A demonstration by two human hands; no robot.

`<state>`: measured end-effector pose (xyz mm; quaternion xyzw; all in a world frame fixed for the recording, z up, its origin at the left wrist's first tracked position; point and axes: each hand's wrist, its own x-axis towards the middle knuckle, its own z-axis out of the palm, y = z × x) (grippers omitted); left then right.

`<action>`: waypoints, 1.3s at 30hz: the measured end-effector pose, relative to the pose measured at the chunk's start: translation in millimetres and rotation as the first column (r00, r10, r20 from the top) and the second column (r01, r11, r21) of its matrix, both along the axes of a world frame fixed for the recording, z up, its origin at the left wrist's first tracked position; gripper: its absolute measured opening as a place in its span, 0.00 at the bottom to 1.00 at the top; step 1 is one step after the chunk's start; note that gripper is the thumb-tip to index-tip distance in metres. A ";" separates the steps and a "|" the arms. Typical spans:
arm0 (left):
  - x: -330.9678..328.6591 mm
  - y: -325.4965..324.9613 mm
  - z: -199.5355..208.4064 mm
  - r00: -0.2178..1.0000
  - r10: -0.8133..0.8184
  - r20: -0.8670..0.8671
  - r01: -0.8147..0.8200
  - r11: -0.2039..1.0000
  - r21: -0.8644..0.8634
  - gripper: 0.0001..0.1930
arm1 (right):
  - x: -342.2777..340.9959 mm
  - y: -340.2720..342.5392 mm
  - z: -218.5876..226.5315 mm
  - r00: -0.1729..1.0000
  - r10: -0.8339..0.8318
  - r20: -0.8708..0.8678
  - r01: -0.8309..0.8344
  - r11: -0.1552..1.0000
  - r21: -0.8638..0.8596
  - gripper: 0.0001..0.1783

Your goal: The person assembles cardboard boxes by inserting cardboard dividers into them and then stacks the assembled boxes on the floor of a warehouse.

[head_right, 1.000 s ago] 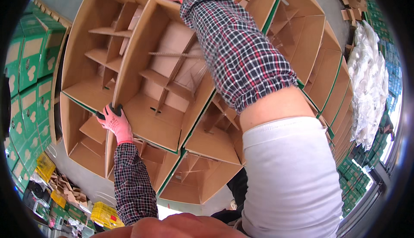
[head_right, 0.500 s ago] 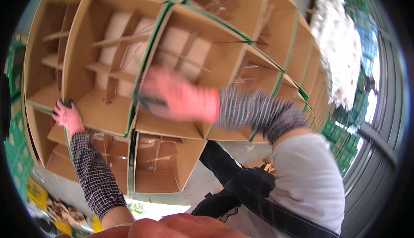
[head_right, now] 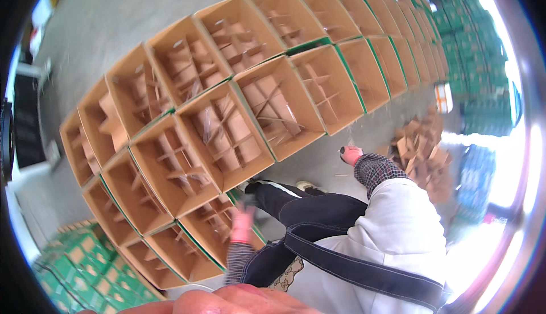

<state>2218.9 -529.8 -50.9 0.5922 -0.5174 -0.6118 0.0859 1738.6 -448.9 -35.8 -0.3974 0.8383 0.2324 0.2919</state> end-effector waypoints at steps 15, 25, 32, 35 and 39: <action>-388.3 84.5 109.2 0.931 -0.358 -0.066 0.363 0.900 0.243 0.17 | -224.2 318.8 25.9 0.821 -0.391 0.416 0.394 0.915 0.084 0.17; -779.8 51.1 -28.2 0.978 -0.123 0.168 0.089 0.977 0.195 0.37 | -706.7 228.1 -68.1 0.878 -0.467 -0.106 0.435 0.870 -0.232 0.28; -992.8 28.1 -155.6 0.937 0.112 0.330 -0.126 0.992 0.024 0.49 | -1006.4 114.3 -154.8 0.857 -0.465 -0.221 0.331 0.826 -0.456 0.50; -1055.5 17.8 -201.9 0.962 0.150 0.229 -0.140 0.989 -0.056 0.41 | -1100.2 134.4 -193.2 0.812 -0.471 0.345 0.583 0.656 -0.478 0.39; -992.5 16.7 -231.6 0.916 0.340 0.214 -0.332 0.940 -0.075 0.30 | -1054.8 88.0 -243.6 0.805 -0.471 0.362 0.594 0.639 -0.489 0.18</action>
